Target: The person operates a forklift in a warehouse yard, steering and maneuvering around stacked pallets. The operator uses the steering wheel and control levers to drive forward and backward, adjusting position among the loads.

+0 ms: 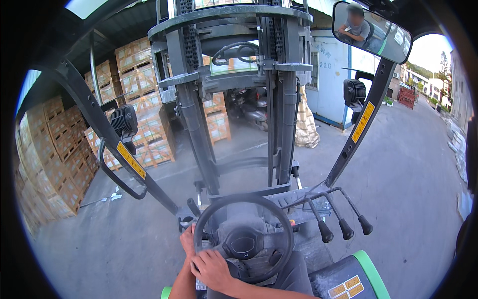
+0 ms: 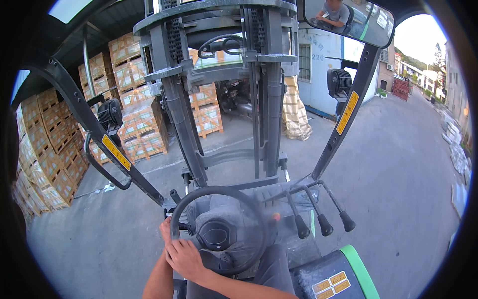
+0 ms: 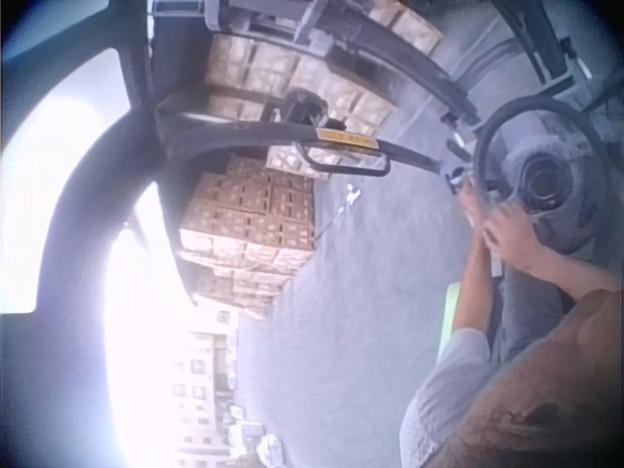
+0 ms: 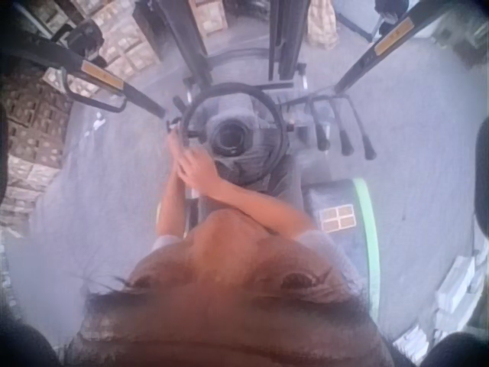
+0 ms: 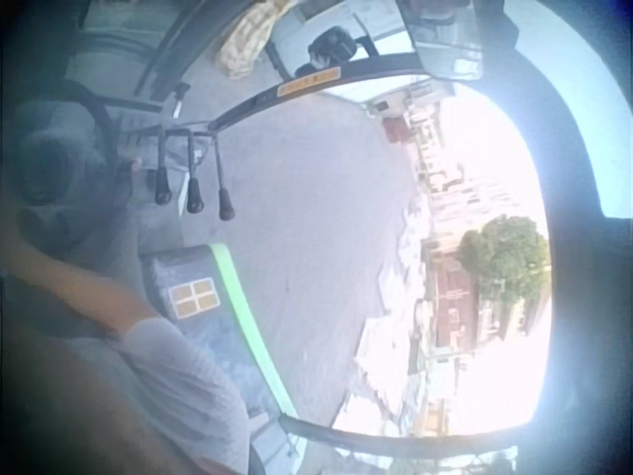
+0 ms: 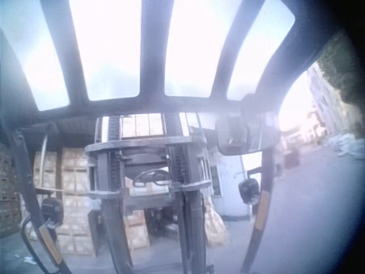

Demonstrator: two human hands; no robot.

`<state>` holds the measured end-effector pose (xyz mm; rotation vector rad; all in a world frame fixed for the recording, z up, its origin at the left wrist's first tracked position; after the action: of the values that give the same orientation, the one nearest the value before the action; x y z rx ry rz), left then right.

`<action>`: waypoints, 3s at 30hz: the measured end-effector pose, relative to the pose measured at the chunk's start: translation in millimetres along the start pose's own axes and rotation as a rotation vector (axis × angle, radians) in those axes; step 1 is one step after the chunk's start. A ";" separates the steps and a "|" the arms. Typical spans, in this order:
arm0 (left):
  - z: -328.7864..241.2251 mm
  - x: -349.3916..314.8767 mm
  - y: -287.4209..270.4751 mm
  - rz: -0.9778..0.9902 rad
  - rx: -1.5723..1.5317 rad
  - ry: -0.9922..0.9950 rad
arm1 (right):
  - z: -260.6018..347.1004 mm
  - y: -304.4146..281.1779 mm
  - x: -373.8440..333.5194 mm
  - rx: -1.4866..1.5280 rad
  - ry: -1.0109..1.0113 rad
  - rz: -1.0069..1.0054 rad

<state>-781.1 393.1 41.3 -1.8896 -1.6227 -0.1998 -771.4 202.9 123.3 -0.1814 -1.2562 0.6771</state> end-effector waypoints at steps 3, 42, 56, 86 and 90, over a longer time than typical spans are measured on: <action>-2.0 2.0 3.2 -0.027 0.093 -0.024 | -2.1 -24.7 -47.1 0.065 -0.011 0.011; 14.5 -33.1 48.1 -0.076 0.060 0.112 | -59.6 -63.6 -99.5 0.157 0.057 0.044; 12.7 -35.8 61.1 -0.117 0.113 0.200 | -105.3 -27.3 45.2 0.059 -0.073 -0.117; -3.4 -42.0 71.4 -0.166 0.047 0.114 | -134.6 -156.6 -144.6 0.029 0.085 -0.009; -7.8 -42.2 71.6 -0.190 0.167 0.174 | -163.2 -184.1 -133.2 -0.083 0.156 -0.138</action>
<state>-721.9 350.7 0.7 -1.5501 -1.6456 -0.2908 -572.8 19.7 50.6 -0.2099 -1.1366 0.4828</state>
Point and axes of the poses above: each hand's wrist, its own x-axis towards the middle knuckle, its own y-axis out of the palm, z = x × y, the point moved 5 cm from there along x, towards the middle knuckle, and after that the axes turned 3 degrees about x, right-handed, at the moved point
